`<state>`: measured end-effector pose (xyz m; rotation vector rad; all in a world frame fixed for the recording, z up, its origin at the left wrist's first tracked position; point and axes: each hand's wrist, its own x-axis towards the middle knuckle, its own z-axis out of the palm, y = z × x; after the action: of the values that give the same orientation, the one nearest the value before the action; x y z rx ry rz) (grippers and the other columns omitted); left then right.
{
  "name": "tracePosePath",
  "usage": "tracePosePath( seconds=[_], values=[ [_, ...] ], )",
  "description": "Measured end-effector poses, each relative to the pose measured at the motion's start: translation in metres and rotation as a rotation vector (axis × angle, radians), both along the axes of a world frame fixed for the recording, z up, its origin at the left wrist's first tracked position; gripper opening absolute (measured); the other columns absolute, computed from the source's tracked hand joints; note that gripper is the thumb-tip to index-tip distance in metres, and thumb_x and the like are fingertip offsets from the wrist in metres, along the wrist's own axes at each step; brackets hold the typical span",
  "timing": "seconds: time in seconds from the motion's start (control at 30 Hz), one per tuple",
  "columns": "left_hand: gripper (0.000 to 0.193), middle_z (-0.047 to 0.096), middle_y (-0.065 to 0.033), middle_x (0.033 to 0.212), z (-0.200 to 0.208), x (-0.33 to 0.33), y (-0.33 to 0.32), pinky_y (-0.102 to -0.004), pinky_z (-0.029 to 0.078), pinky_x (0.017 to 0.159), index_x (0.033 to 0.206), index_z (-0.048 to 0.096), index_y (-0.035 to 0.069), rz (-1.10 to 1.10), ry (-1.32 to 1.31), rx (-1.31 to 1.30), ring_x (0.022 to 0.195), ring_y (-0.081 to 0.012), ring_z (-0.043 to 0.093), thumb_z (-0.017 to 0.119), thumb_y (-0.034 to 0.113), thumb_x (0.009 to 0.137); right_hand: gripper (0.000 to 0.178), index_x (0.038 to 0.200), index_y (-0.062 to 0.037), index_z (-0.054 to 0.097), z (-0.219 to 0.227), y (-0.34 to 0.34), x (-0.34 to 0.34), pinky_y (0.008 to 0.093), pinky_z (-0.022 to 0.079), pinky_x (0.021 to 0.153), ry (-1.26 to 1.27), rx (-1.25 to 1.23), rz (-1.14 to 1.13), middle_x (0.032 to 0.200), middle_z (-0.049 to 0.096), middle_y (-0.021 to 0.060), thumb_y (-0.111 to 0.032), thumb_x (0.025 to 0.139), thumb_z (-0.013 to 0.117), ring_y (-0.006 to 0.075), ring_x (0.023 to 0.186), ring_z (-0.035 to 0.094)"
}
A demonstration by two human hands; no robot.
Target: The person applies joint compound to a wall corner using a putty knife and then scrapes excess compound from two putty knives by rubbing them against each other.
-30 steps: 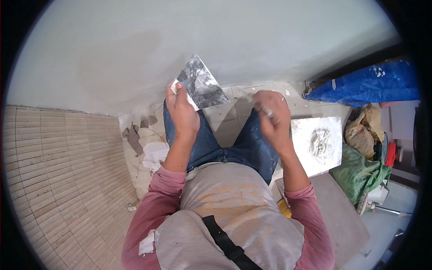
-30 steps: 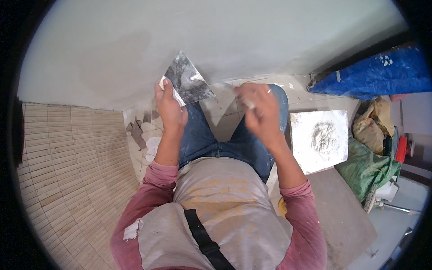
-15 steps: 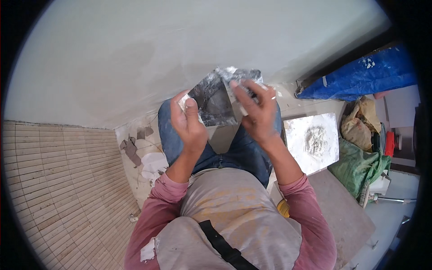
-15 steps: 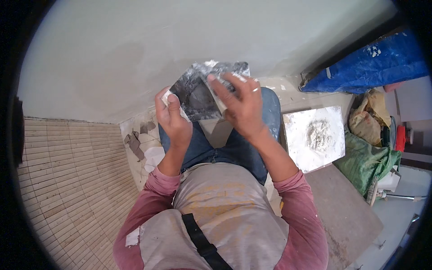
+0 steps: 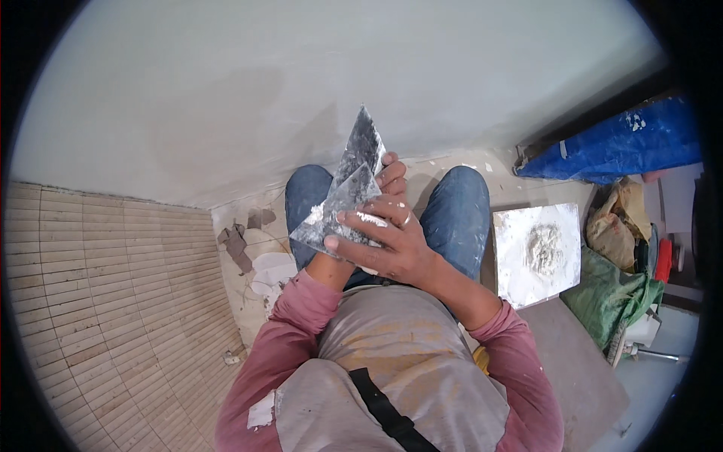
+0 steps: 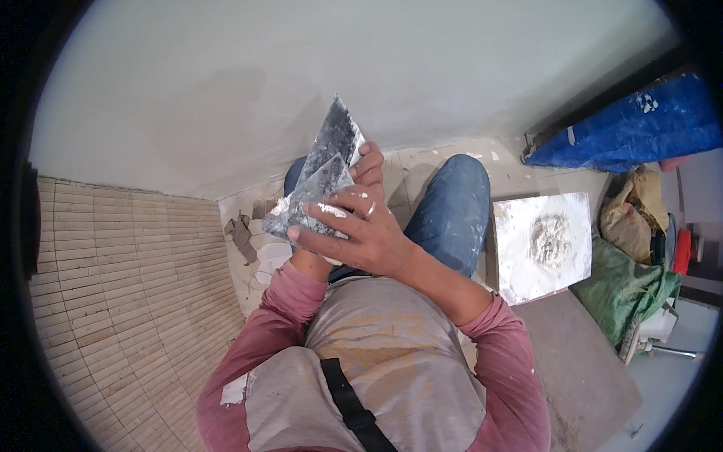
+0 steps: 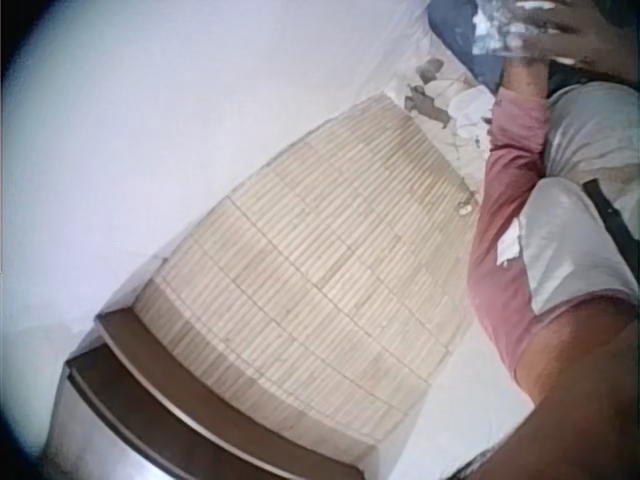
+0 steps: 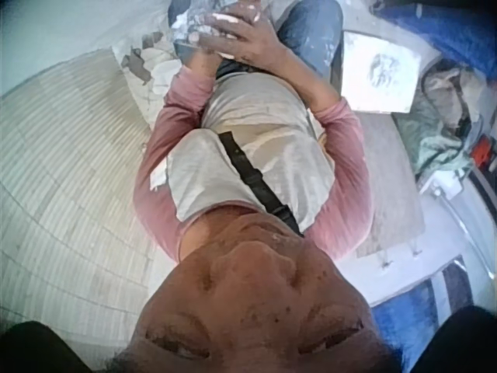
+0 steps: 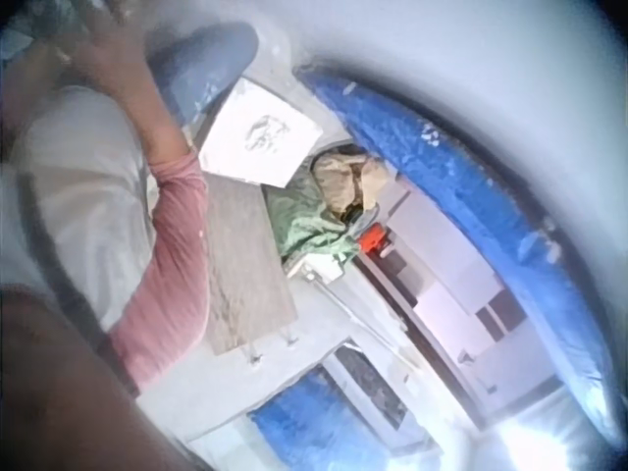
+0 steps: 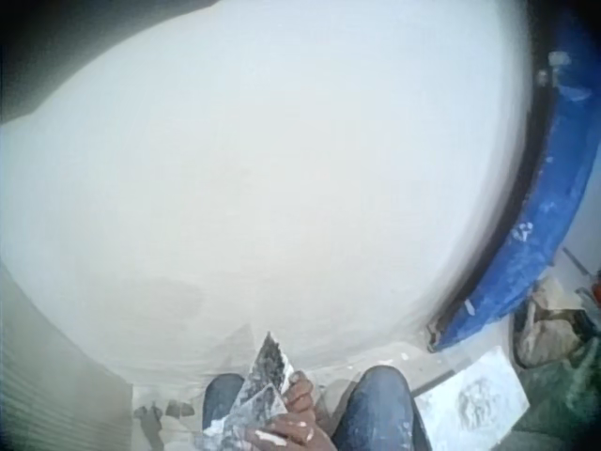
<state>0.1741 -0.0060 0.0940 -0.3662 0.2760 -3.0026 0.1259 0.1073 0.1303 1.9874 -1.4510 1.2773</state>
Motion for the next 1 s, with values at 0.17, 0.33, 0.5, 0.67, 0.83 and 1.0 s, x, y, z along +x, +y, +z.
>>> tracePosePath(
  seconds=[0.17,0.33,0.5,0.67,0.83,1.0],
  values=[
    [0.027,0.06,-0.0079,0.094,0.035,0.005,0.03,-0.0263,0.054,0.068,0.112,0.054,0.005,0.307,-0.896,-0.366,0.08,-0.0139,0.062,0.044,0.029,0.108,0.053,0.124,-0.0215,0.075,0.012,0.001,-0.03,0.0432,0.05,0.091,-0.118,0.057,-0.078,0.126,0.067,0.0069,-0.013,0.072,0.081,0.0288,0.106,0.059],
    [0.033,0.058,-0.0027,0.065,-0.038,0.019,0.013,-0.0279,0.042,0.041,0.1,0.059,0.01,-0.049,-0.229,-0.103,0.045,-0.0142,0.054,0.043,0.036,0.109,0.045,0.124,-0.0136,0.072,0.009,0.003,-0.081,0.0389,0.05,0.092,-0.196,0.071,-0.213,0.117,0.068,0.0096,-0.016,0.08,0.081,0.0262,0.101,0.062],
    [0.028,0.057,-0.0025,0.071,-0.015,0.029,0.009,-0.025,0.043,0.045,0.098,0.058,0.01,0.104,-0.757,-0.523,0.047,-0.0118,0.052,0.045,0.032,0.11,0.028,0.112,-0.0031,0.069,-0.001,0.016,-0.112,0.0358,0.053,0.084,-0.957,0.053,-0.198,0.106,0.07,0.0099,-0.029,0.1,0.067,0.0218,0.094,0.066],
    [0.039,0.07,-0.0109,0.114,0.011,0.012,0.026,-0.0334,0.06,0.083,0.124,0.06,0.003,0.122,-0.755,-0.73,0.097,-0.0184,0.072,0.052,0.038,0.108,0.04,0.119,-0.0046,0.063,0.006,0.01,-0.105,0.032,0.056,0.085,-1.844,0.249,0.233,0.104,0.07,0.0039,-0.042,0.105,0.059,0.0133,0.091,0.066],
    [0.037,0.07,-0.0096,0.112,0.028,-0.013,0.029,-0.035,0.059,0.084,0.124,0.059,0.004,0.097,-0.686,-0.719,0.097,-0.0183,0.071,0.054,0.037,0.107,0.039,0.12,-0.0047,0.064,-0.022,0.04,-0.11,0.0294,0.055,0.083,-1.782,0.375,0.311,0.106,0.07,0.0038,-0.041,0.106,0.057,0.0119,0.092,0.066],
    [0.036,0.066,-0.0037,0.115,0.033,-0.027,0.025,-0.0312,0.057,0.084,0.123,0.06,0.004,0.064,-0.712,-0.776,0.103,-0.0129,0.064,0.056,0.036,0.107,0.043,0.119,-0.0021,0.064,-0.025,0.092,-0.116,0.0305,0.049,0.086,-1.495,0.505,-0.169,0.103,0.068,0.0039,-0.041,0.1,0.067,0.0111,0.092,0.061]
  ],
)
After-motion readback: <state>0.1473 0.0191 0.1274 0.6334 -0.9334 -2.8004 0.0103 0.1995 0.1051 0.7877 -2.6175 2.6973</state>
